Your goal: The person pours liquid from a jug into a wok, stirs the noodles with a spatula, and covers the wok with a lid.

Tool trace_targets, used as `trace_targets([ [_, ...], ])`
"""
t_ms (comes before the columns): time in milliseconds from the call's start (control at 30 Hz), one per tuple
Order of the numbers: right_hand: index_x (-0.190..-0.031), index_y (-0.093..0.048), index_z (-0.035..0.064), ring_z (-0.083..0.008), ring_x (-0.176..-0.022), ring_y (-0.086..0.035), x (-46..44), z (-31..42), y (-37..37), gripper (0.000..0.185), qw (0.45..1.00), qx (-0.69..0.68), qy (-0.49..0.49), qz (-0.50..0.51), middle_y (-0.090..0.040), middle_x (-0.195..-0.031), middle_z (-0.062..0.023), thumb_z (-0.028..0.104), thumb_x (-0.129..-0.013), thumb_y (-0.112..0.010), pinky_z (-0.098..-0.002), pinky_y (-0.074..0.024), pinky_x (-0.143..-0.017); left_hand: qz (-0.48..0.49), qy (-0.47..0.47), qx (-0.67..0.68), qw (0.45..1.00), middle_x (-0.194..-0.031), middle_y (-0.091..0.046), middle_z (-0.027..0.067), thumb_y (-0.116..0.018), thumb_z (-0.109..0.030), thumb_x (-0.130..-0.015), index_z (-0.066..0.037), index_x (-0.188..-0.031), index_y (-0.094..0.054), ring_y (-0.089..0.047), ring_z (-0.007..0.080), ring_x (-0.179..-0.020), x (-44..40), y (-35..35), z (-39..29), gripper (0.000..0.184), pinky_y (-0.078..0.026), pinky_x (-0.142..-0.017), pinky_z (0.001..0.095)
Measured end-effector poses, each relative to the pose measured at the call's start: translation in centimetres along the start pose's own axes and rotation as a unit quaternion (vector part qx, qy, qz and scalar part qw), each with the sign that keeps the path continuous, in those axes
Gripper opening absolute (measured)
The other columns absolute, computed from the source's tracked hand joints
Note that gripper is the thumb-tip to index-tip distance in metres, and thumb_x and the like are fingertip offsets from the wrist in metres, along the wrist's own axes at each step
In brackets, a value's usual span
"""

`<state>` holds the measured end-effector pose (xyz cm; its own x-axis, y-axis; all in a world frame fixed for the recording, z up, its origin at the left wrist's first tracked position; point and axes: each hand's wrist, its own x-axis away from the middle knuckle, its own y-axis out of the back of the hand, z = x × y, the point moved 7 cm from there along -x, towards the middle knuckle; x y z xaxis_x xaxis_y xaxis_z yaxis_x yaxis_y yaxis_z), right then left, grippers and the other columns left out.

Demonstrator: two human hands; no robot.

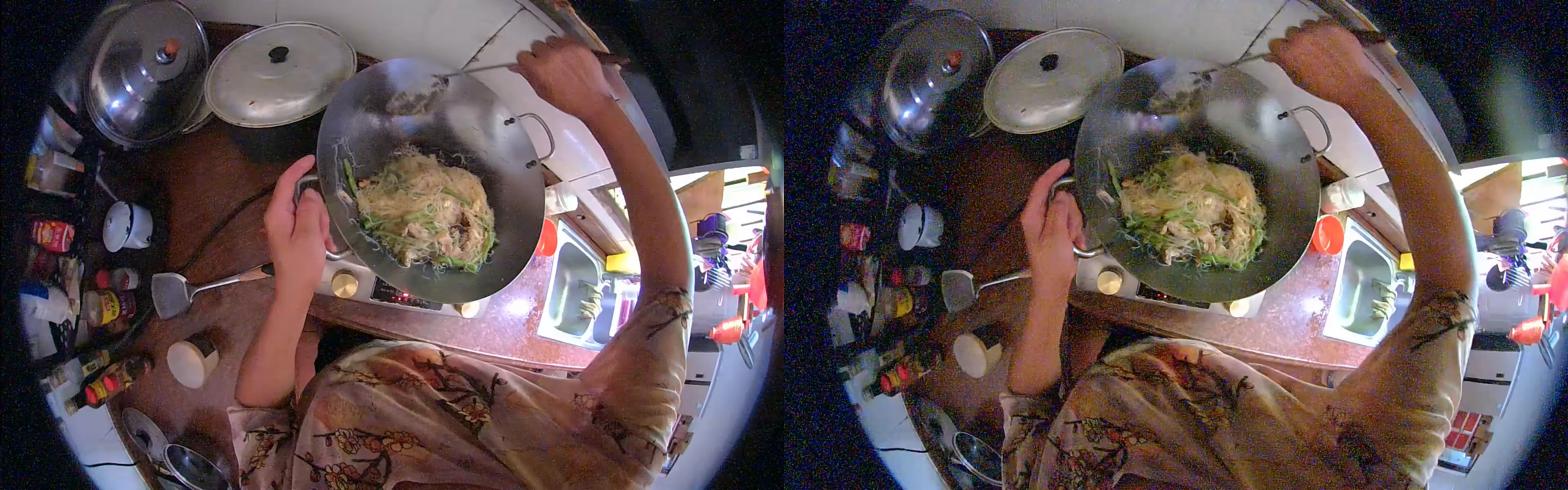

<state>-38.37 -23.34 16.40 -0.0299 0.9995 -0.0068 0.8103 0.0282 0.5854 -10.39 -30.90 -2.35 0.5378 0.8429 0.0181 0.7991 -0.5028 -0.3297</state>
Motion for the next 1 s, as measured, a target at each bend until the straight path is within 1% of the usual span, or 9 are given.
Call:
trace_targets([
  [167,-0.079,-0.059,0.0123,-0.0245,-0.070,-0.060,-5.2,4.5,0.9,0.023,0.997,-0.046,0.022,-0.052,-0.059,-0.072,-0.0063,0.034,-0.085,-0.056,-0.0394,-0.0476,-0.062,0.018,0.015,-0.006,1.000,-0.059,-0.041,-0.0017,-0.038,-0.005,-0.093,-0.002,-0.126,-0.046,-0.035,0.0044,-0.046,-0.3,0.1,-0.1,0.034,-0.038,-0.039,0.0211],
  [233,-0.078,-0.056,0.0127,-0.0231,-0.073,-0.059,-4.5,8.6,1.8,0.023,0.969,-0.069,0.226,-0.066,-0.056,-0.071,-0.0041,0.035,-0.083,-0.057,-0.0380,-0.0470,-0.066,0.010,0.015,-0.021,1.000,-0.059,-0.041,-0.0020,-0.038,-0.005,-0.093,-0.002,-0.126,-0.046,-0.035,0.0044,-0.046,-0.3,0.1,-0.2,0.034,-0.038,-0.039,0.0212],
  [267,-0.074,-0.054,0.0130,-0.0222,-0.074,-0.057,-3.4,9.1,2.5,0.022,0.962,-0.083,0.254,-0.062,-0.054,-0.071,-0.0032,0.034,-0.082,-0.057,-0.0360,-0.0459,-0.069,-0.015,0.009,-0.012,1.000,-0.053,-0.035,-0.0030,-0.043,-0.008,-0.092,-0.002,-0.125,-0.049,-0.032,0.0054,-0.041,-0.4,0.1,0.0,0.035,-0.031,-0.035,0.0221],
  [367,-0.075,-0.054,0.0123,-0.0229,-0.073,-0.056,0.4,7.1,2.0,0.023,0.971,-0.087,0.224,0.002,-0.053,-0.071,-0.0042,0.033,-0.082,-0.058,-0.0370,-0.0447,-0.067,-0.024,0.010,-0.009,1.000,-0.053,-0.035,-0.0028,-0.043,-0.008,-0.092,-0.002,-0.126,-0.049,-0.032,0.0056,-0.041,-0.5,0.1,-0.1,0.035,-0.031,-0.035,0.0222],
  [700,-0.070,-0.056,0.0119,-0.0229,-0.066,-0.056,13.9,-1.0,5.2,0.025,0.998,-0.027,0.031,-0.038,-0.053,-0.066,-0.0047,0.034,-0.079,-0.062,-0.0363,-0.0441,-0.059,-0.032,0.011,-0.014,0.999,-0.054,-0.034,-0.0028,-0.041,-0.005,-0.092,-0.005,-0.126,-0.049,-0.030,0.0057,-0.041,-0.5,0.2,0.1,0.035,-0.030,-0.035,0.0220],
  [733,-0.071,-0.053,0.0092,-0.0216,-0.062,-0.053,15.0,-1.2,6.2,0.023,0.998,-0.048,0.012,-0.042,-0.050,-0.066,-0.0057,0.026,-0.077,-0.067,-0.0357,-0.0416,-0.058,-0.026,0.011,-0.015,0.999,-0.054,-0.034,-0.0028,-0.041,-0.005,-0.092,-0.005,-0.126,-0.049,-0.030,0.0057,-0.041,-0.5,0.1,0.0,0.035,-0.030,-0.035,0.0220],
  [833,-0.070,-0.058,0.0126,-0.0235,-0.066,-0.056,18.0,0.4,7.5,0.022,0.996,-0.028,-0.036,0.076,-0.054,-0.067,-0.0053,0.033,-0.078,-0.063,-0.0378,-0.0434,-0.060,-0.004,0.014,-0.018,1.000,-0.057,-0.039,-0.0018,-0.040,-0.005,-0.092,-0.002,-0.124,-0.050,-0.033,0.0052,-0.046,-0.4,0.0,-0.2,0.034,-0.034,-0.038,0.0222],
  [900,-0.074,-0.060,0.0122,-0.0241,-0.070,-0.058,19.4,3.7,7.8,0.019,0.992,-0.110,-0.017,0.055,-0.057,-0.071,-0.0057,0.030,-0.080,-0.058,-0.0390,-0.0433,-0.061,-0.005,0.020,0.014,1.000,-0.057,-0.038,-0.0021,-0.040,-0.005,-0.091,-0.003,-0.124,-0.050,-0.032,0.0050,-0.046,-0.4,0.0,0.0,0.035,-0.033,-0.037,0.0223],
  [1000,-0.080,-0.060,0.0105,-0.0235,-0.074,-0.060,18.8,8.3,4.6,0.013,0.984,-0.078,-0.055,0.149,-0.061,-0.078,-0.0071,0.022,-0.079,-0.054,-0.0378,-0.0450,-0.064,-0.023,0.034,0.022,0.999,-0.055,-0.033,-0.0044,-0.041,-0.004,-0.090,-0.006,-0.126,-0.050,-0.029,0.0045,-0.043,-0.4,-0.1,0.2,0.037,-0.027,-0.035,0.0203],
])
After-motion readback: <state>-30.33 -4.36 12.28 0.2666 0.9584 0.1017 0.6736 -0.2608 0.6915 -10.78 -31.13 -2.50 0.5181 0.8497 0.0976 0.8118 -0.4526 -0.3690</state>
